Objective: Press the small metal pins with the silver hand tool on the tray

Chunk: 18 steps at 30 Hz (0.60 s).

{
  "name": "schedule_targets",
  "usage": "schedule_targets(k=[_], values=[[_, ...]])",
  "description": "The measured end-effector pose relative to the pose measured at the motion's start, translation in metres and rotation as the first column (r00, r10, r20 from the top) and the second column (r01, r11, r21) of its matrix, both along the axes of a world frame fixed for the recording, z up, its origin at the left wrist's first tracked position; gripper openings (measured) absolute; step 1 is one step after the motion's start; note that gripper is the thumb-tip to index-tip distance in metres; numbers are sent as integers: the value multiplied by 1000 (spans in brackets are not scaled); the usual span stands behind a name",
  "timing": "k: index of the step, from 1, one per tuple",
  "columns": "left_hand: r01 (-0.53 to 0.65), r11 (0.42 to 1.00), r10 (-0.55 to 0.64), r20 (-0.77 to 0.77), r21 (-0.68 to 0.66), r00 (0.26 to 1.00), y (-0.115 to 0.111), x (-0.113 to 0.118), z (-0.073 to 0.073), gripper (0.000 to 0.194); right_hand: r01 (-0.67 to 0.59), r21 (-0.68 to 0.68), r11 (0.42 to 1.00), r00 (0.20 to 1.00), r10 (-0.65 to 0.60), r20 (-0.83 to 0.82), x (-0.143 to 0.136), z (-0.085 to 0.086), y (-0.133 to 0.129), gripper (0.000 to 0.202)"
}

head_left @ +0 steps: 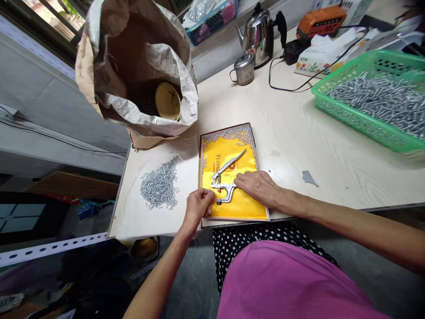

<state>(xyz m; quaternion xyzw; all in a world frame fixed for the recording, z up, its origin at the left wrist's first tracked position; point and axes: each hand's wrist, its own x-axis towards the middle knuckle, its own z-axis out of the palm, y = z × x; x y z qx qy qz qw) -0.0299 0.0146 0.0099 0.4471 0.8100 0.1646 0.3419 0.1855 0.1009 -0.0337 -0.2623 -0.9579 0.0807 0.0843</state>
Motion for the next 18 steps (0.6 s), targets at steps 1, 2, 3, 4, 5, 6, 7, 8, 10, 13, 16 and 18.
schedule_targets(k=[1,2,3,4,5,6,7,8,10,13,16,18], values=[[-80,997,80,165,-5,983,-3,-1,-1,23,-8,9,1000,1000,8,0,0,2,0,17],[-143,989,143,289,-20,946,-5,-1,-2,28,-13,16,1000,1000,13,-2,0,4,-1,17],[-188,982,187,373,-33,909,-7,0,-2,33,-17,19,1000,1000,17,-6,1,5,-2,17],[-219,975,217,422,-44,881,-8,1,-2,37,-21,18,1000,1000,22,-10,1,7,-2,17],[-240,969,239,447,-55,862,-9,3,-3,40,-27,12,1000,1000,27,-13,2,8,-3,17],[-257,964,258,459,-67,850,-10,5,-2,42,-30,3,1000,999,30,-14,2,8,-3,17],[-270,960,273,467,-76,841,-10,7,-2,44,-31,-10,999,999,31,-11,2,9,-3,17],[-280,957,284,472,-81,835,-9,8,-2,44,-30,-24,999,1000,30,-6,2,8,-2,17],[-285,955,289,477,-83,830,-7,10,-2,43,-26,-55,998,1000,27,9,2,8,-1,17],[-291,954,288,473,-68,833,-3,12,-3,38,-20,-92,996,999,23,28,1,8,1,16],[-292,953,294,459,-77,839,-1,14,-4,29,-13,-120,993,998,20,52,0,9,2,17],[-291,951,307,450,-106,839,0,14,-4,24,-10,-138,990,998,19,63,-1,10,3,18]])
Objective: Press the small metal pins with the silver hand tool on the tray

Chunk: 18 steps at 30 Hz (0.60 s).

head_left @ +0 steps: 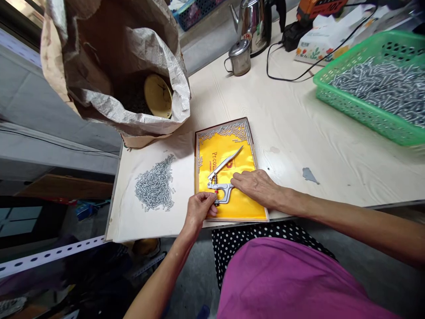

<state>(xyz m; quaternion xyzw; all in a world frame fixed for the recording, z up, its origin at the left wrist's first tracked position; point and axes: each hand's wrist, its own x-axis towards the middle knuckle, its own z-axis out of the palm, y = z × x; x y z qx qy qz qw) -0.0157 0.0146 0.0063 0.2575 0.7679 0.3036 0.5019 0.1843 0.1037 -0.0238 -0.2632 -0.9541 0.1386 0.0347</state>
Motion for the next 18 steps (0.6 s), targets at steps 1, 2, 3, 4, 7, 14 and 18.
schedule_targets(k=[1,2,3,4,7,14,18], values=[[0,1000,0,1,-24,1000,1,0,1,22,1,-9,1000,1000,-1,1,0,0,0,18],[1,999,-1,2,-53,1000,1,0,2,21,0,-18,1000,1000,0,-2,-1,0,1,19],[5,996,-4,1,-87,1000,2,0,3,20,-2,-28,1000,1000,1,-6,-1,0,1,19],[12,993,-13,-2,-122,1000,4,-1,4,19,-3,-37,999,1000,2,-12,-1,0,1,19],[50,977,-58,-30,-208,998,9,-1,8,15,-2,-62,998,1000,1,-21,-2,-1,3,19],[143,950,-159,-34,-279,987,18,-4,12,18,8,-50,999,1000,-8,-6,-1,-1,3,15],[153,944,-169,-30,-292,985,19,-6,12,19,11,13,1000,998,-10,-66,1,7,15,34]])
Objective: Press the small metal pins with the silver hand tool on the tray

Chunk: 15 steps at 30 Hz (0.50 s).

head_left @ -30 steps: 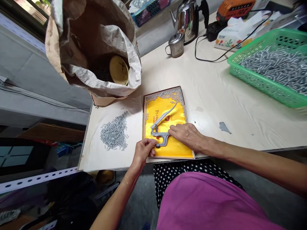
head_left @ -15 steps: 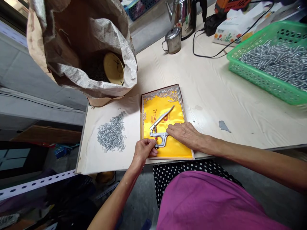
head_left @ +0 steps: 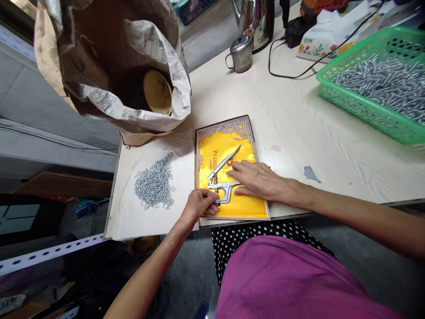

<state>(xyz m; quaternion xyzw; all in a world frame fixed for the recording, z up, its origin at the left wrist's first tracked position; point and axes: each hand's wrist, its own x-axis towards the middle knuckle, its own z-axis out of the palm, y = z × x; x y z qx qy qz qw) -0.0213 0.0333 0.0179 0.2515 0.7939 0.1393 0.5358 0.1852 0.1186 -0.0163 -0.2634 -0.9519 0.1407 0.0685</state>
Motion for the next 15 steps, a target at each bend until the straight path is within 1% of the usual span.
schedule_targets(k=[2,3,4,5,8,11,13,15], values=[[-6,1000,6,4,7,1000,-1,0,0,19,5,75,997,999,-2,-47,-1,3,11,64],[-9,1000,8,8,13,1000,-2,0,0,18,7,111,994,999,-2,-52,-2,3,17,75],[-11,1000,11,12,20,1000,-3,0,-1,18,3,139,990,999,3,-42,-3,2,23,82],[-14,1000,13,17,27,1000,-3,0,-1,18,-9,156,988,1000,12,-20,-5,0,29,84],[-20,999,19,33,44,999,-5,-1,-3,20,-50,157,986,998,41,56,-9,-3,39,80],[-13,998,10,48,62,999,-4,-3,-6,25,-50,148,988,995,36,96,-12,-2,40,74],[1,997,-5,52,73,999,-4,-5,-7,27,-46,137,989,993,31,112,-13,1,39,65],[29,998,-31,32,55,999,-5,-5,-7,27,-55,111,992,992,41,123,-13,4,36,52]])
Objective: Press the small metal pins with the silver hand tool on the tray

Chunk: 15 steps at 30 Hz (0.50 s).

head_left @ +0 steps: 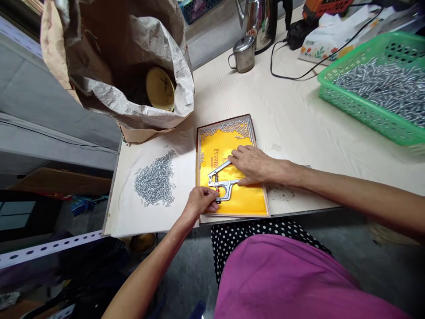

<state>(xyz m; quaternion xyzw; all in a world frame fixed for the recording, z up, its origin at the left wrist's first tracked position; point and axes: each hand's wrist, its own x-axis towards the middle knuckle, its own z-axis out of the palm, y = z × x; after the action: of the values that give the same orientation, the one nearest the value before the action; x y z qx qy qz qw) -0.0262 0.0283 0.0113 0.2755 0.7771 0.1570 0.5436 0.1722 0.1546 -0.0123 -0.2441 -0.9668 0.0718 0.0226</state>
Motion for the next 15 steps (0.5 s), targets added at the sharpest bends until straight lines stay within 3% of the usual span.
schedule_targets(k=[2,4,6,9,11,13,15], values=[[77,997,-73,-117,29,990,-4,2,2,26,-6,-32,999,1000,6,6,1,1,-3,43],[244,955,-168,-372,168,913,-10,7,3,21,-5,-51,999,1000,5,8,2,1,-7,39],[493,815,-210,-638,304,741,-14,13,3,14,-1,-54,999,1000,1,-5,4,0,-11,41],[788,539,-275,-822,297,498,-8,20,-5,57,-4,-32,999,999,2,-40,6,-3,-16,49],[879,406,-352,-844,252,405,5,22,-11,73,1,-2,1000,999,-1,-47,8,-4,-19,53],[914,346,-427,-832,212,355,18,23,-15,73,31,22,999,999,-30,-41,9,-4,-21,59],[928,331,-480,-816,171,322,28,23,-15,69,70,24,997,997,-70,-15,9,-3,-21,61]])
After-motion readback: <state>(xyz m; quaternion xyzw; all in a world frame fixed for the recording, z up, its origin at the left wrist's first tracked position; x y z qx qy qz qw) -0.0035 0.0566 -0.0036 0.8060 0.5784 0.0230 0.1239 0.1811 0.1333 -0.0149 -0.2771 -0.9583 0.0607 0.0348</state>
